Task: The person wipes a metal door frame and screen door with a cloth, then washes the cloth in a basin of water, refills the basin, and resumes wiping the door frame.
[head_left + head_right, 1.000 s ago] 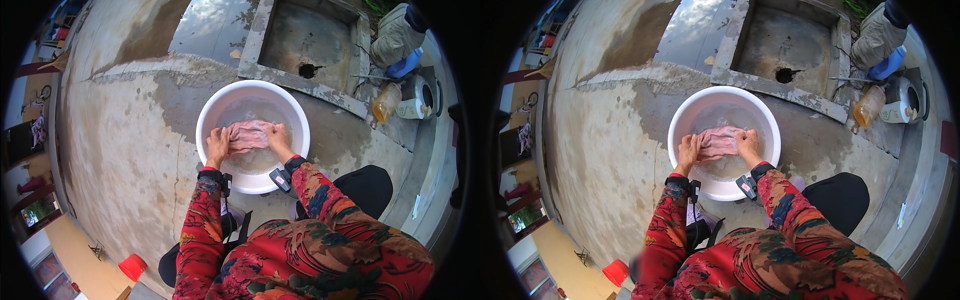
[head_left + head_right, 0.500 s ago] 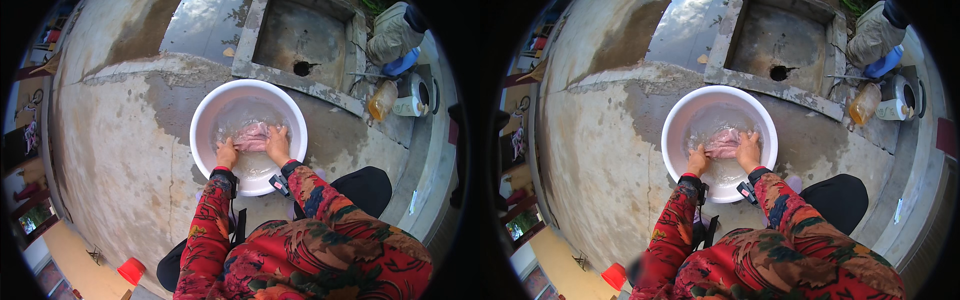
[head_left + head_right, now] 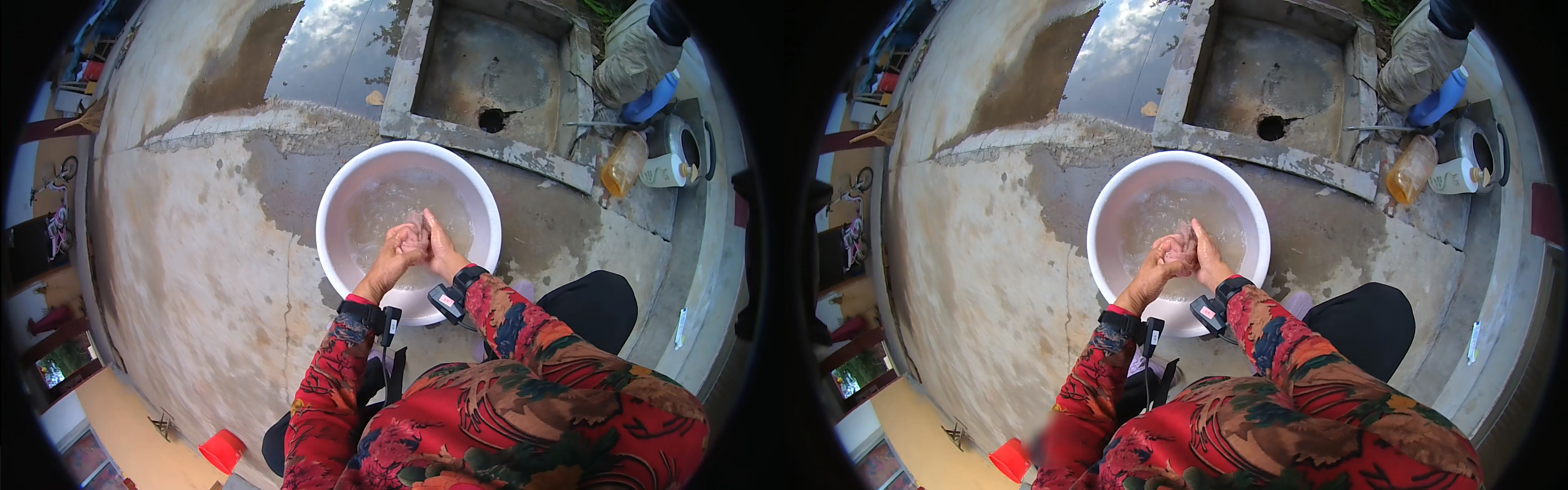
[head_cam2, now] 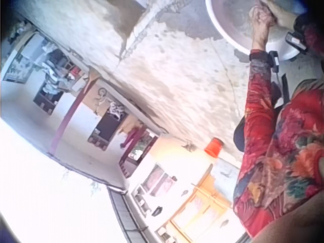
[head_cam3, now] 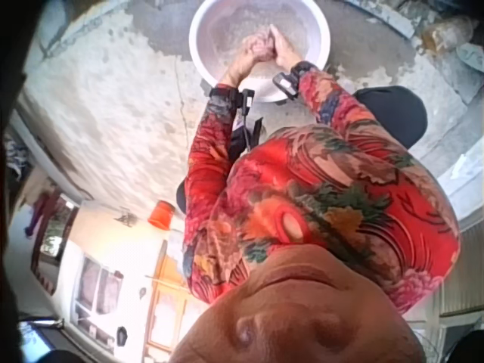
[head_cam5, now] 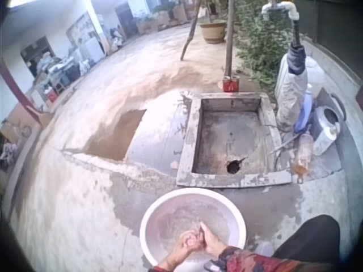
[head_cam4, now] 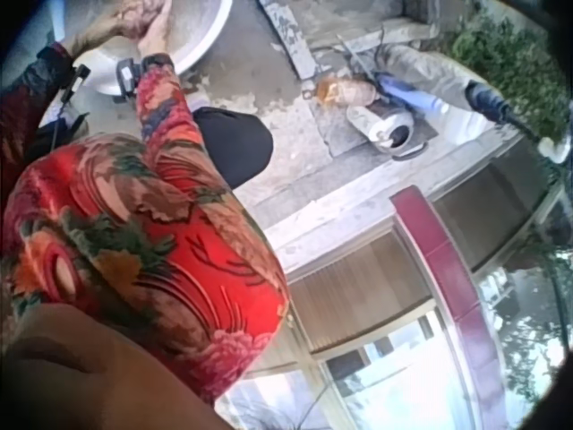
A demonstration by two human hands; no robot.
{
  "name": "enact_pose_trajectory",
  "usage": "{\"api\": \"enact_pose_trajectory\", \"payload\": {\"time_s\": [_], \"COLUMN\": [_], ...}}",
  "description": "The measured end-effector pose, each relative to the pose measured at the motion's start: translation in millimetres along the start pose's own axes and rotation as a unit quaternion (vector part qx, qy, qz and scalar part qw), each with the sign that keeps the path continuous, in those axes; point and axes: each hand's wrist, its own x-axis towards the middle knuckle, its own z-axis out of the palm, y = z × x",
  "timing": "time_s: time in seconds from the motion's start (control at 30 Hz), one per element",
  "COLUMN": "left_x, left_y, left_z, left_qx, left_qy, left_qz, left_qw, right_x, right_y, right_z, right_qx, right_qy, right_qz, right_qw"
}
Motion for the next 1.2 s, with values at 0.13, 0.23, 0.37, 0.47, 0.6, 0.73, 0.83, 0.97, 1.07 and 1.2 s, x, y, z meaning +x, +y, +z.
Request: {"api": "enact_pose_trajectory", "payload": {"time_s": [0.13, 0.23, 0.37, 0.47, 0.6, 0.73, 0.83, 0.97, 1.07, 1.2], "left_x": [-9.2, 14.6, 30.4, 11.9, -9.6, 15.0, 22.4, -1.5, -3.9, 20.0], "left_y": [3.9, -6.5, -4.0, 4.5, 9.0, 15.1, 16.0, 3.1, -1.5, -2.1], "left_z": [27.7, 17.9, -12.1, 5.6, 36.9, -2.0, -14.9, 33.7, 36.5, -17.2], "left_qx": [0.049, 0.146, 0.182, 0.036, 0.284, 0.364, 0.258, 0.19, 0.265, 0.391], "left_qy": [0.051, 0.21, 0.33, 0.231, 0.168, 0.308, 0.35, 0.21, 0.206, 0.375], "left_qz": [-0.004, 0.024, -0.004, 0.008, 0.188, 0.103, 0.003, 0.112, 0.12, 0.087], "left_qw": [0.997, 0.966, 0.926, 0.972, 0.925, 0.873, 0.901, 0.952, 0.934, 0.836], "right_x": [-3.3, -14.8, -16.1, -2.0, 3.9, -8.2, -12.2, -9.9, -6.5, -2.5], "right_y": [4.4, 22.3, 26.2, 13.2, 11.8, 34.4, 33.7, 5.8, 19.0, 47.5], "right_z": [34.0, 49.9, 49.7, 43.1, 37.8, 51.6, 62.5, 49.9, 39.0, 43.6], "right_qx": [0.006, -0.058, -0.157, -0.076, -0.058, -0.08, -0.069, -0.077, -0.054, -0.17], "right_qy": [0.173, 0.12, 0.069, 0.102, 0.067, 0.131, 0.109, 0.128, 0.115, 0.18], "right_qz": [-0.019, -0.152, -0.081, -0.107, -0.113, -0.083, -0.09, -0.076, -0.105, -0.068], "right_qw": [0.985, 0.979, 0.982, 0.986, 0.99, 0.985, 0.988, 0.986, 0.986, 0.966]}}
